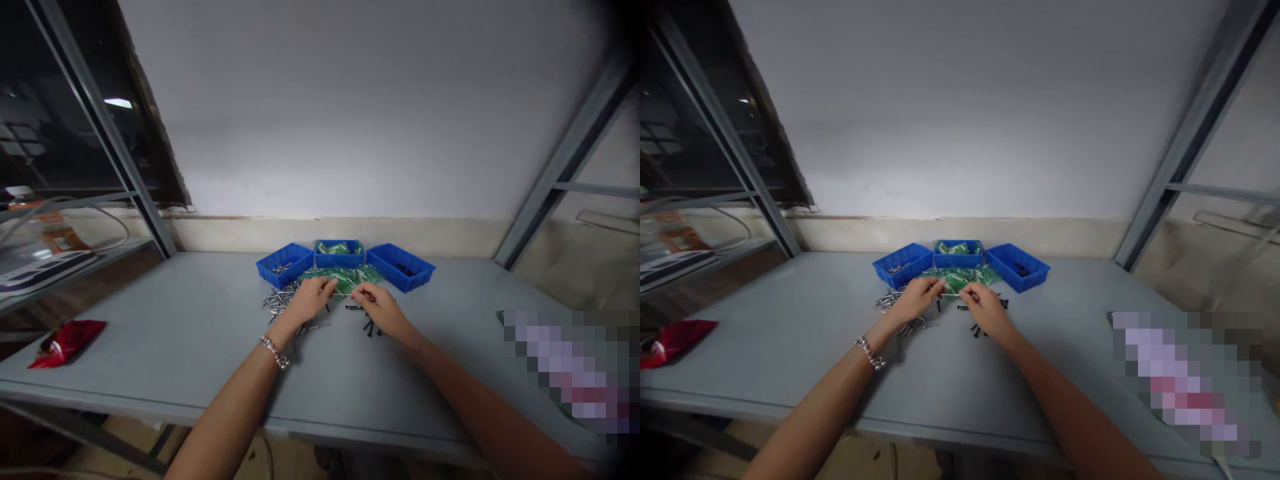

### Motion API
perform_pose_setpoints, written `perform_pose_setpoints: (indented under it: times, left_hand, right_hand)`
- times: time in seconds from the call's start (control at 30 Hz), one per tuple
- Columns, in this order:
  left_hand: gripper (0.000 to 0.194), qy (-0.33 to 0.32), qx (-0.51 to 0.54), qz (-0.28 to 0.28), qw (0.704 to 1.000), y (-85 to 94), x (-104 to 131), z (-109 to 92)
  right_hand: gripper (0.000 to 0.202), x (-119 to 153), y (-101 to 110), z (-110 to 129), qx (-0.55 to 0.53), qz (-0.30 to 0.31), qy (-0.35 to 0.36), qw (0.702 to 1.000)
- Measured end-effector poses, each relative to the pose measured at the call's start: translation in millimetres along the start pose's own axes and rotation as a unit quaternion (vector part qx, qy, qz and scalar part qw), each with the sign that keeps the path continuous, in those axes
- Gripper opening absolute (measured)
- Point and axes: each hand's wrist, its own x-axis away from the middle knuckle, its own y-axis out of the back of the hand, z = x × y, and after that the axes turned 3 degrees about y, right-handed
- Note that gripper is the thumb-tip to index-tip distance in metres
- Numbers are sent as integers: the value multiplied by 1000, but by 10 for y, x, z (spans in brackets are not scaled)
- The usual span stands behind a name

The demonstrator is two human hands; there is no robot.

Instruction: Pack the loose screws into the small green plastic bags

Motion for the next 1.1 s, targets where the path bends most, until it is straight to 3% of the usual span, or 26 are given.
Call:
perform_pose_setpoints:
  times: [0.17,0.33,0.67,1.1]
  left_hand:
    - [42,72,52,42,995,36,-12,-20]
    - [41,65,100,64,991,20,-12,-2]
    - [32,40,196,41,979,-61,-33,26]
    - [15,43,209,18,977,-81,-30,17]
  right_hand:
    - [17,0,6,15,-6,-19,6,1000]
    - [17,1,4,11,-8,-25,6,1000]
    - [34,-7,4,-23,-14,22,-40,999]
    - [17,-12,-5,-17,-81,-14,-21,996]
